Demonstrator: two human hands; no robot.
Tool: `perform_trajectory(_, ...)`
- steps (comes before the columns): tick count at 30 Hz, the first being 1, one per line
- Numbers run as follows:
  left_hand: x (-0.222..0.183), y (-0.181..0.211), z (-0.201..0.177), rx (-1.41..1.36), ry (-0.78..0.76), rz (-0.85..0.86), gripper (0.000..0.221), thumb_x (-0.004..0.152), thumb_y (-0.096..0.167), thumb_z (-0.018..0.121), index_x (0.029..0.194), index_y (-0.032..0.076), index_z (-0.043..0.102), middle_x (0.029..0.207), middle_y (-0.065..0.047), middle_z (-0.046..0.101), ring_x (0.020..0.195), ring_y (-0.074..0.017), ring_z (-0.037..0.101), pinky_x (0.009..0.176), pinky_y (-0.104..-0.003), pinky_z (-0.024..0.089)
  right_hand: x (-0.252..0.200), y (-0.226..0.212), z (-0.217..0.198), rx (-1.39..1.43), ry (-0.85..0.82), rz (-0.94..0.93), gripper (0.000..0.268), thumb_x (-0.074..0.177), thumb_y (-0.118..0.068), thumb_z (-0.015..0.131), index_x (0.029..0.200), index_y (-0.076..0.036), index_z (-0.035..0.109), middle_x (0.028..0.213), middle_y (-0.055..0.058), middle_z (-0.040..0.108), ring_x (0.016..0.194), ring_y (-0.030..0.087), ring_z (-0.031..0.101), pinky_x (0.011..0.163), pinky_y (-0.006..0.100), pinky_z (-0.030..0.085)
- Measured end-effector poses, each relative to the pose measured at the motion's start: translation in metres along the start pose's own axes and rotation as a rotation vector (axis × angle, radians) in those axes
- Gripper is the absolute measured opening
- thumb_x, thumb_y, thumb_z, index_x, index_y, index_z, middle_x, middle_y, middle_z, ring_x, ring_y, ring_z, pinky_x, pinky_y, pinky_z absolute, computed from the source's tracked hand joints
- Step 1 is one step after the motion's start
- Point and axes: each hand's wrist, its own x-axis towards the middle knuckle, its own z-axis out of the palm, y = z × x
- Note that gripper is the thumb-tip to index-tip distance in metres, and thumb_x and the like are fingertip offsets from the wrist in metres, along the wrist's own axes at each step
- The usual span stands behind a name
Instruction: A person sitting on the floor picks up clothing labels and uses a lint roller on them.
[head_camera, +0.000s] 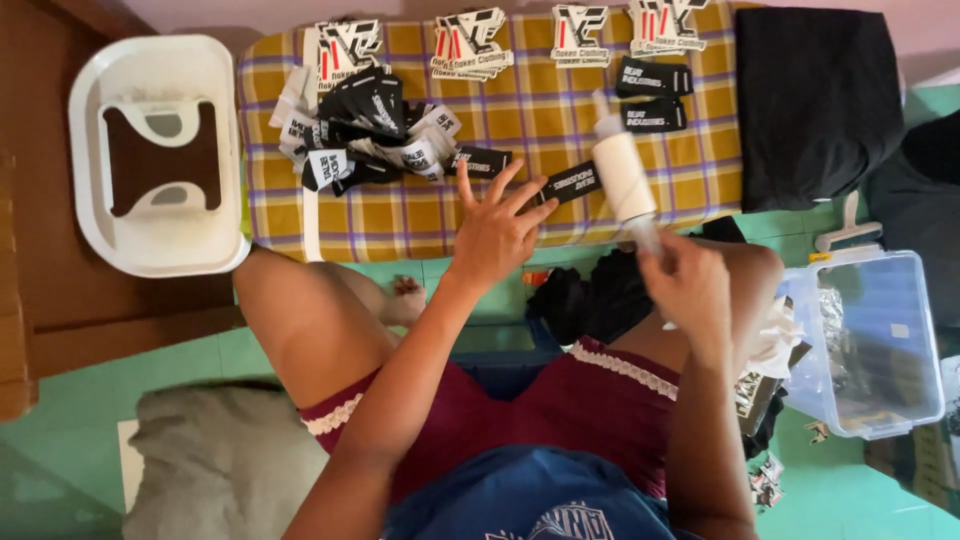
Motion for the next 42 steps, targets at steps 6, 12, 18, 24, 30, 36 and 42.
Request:
perform_trajectory(6, -0.001, -0.003, -0.002, 0.048, 0.004, 0.093, 0.027, 0.093, 0.018, 0.08, 0.119, 0.026, 0.077, 0.127, 0.003, 0.073, 0.133, -0.0301, 0.057, 0.116, -0.078, 0.008, 0.064, 0.035, -0.045, 0.609, 0.341, -0.158, 0.015, 0.103, -0.012, 0.055, 0.101, -0.008, 0.069, 0.077, -0.001, 0.057, 0.069, 0.008, 0.048, 0.061, 0.029, 0.037)
perform_trajectory(12, 0.002, 0.001, -0.001, -0.074, 0.085, 0.103, 0.024, 0.094, -0.004, 0.069, 0.108, 0.013, 0.078, 0.122, -0.004, 0.074, 0.123, -0.028, 0.064, 0.122, -0.07, 0.011, 0.146, 0.061, 0.003, 1.197, 0.522, -0.277, 0.026, 0.1, -0.013, 0.053, 0.117, 0.001, 0.069, 0.064, -0.002, 0.042, 0.056, 0.004, 0.034, 0.052, 0.025, 0.024)
perform_trajectory(18, 0.01, -0.008, 0.009, -0.343, 0.129, -0.015, 0.041, 0.084, -0.014, 0.052, 0.089, 0.019, 0.076, 0.107, 0.002, 0.076, 0.109, -0.0225, 0.072, 0.125, -0.051, 0.022, 0.14, 0.077, 0.033, 1.168, 0.47, -0.325, 0.027, 0.103, -0.009, 0.051, 0.116, 0.006, 0.069, 0.059, 0.01, 0.055, 0.04, 0.016, 0.054, 0.04, 0.028, 0.045)
perform_trajectory(24, 0.063, 0.007, 0.0, -0.129, -0.198, 0.155, 0.03, 0.085, -0.004, 0.065, 0.097, 0.018, 0.082, 0.113, -0.003, 0.077, 0.115, -0.0272, 0.067, 0.114, -0.053, 0.039, 0.156, 0.112, 0.065, 1.076, 0.439, -0.308, 0.017, 0.1, -0.006, 0.056, 0.102, 0.001, 0.071, 0.06, 0.01, 0.06, 0.043, 0.019, 0.061, 0.04, 0.027, 0.047)
perform_trajectory(30, 0.062, -0.001, 0.017, -0.046, -0.267, 0.15, 0.02, 0.087, 0.013, 0.076, 0.105, 0.018, 0.081, 0.117, -0.008, 0.073, 0.114, -0.0297, 0.064, 0.12, -0.056, 0.03, 0.118, 0.055, 0.01, 1.02, 0.378, -0.333, 0.014, 0.099, -0.002, 0.059, 0.086, -0.004, 0.065, 0.057, 0.007, 0.061, 0.045, 0.017, 0.063, 0.041, 0.026, 0.045)
perform_trajectory(36, 0.038, 0.015, 0.025, 0.03, -0.084, 0.002, 0.024, 0.09, 0.028, 0.079, 0.11, 0.016, 0.077, 0.119, -0.006, 0.068, 0.119, -0.0296, 0.06, 0.123, -0.062, 0.013, 0.093, 0.072, 0.047, 0.887, 0.111, -0.255, 0.014, 0.101, -0.014, 0.06, 0.09, -0.01, 0.067, 0.058, 0.001, 0.063, 0.047, 0.013, 0.057, 0.046, 0.026, 0.044)
perform_trajectory(42, 0.023, 0.019, 0.045, 0.107, 0.174, -0.084, 0.035, 0.087, 0.041, 0.081, 0.106, 0.013, 0.076, 0.112, -0.005, 0.066, 0.115, -0.0294, 0.06, 0.12, -0.065, 0.021, 0.048, 0.021, 0.007, 0.743, -0.096, -0.216, 0.027, 0.098, -0.015, 0.061, 0.123, -0.005, 0.058, 0.057, 0.003, 0.063, 0.052, 0.019, 0.06, 0.053, 0.032, 0.049)
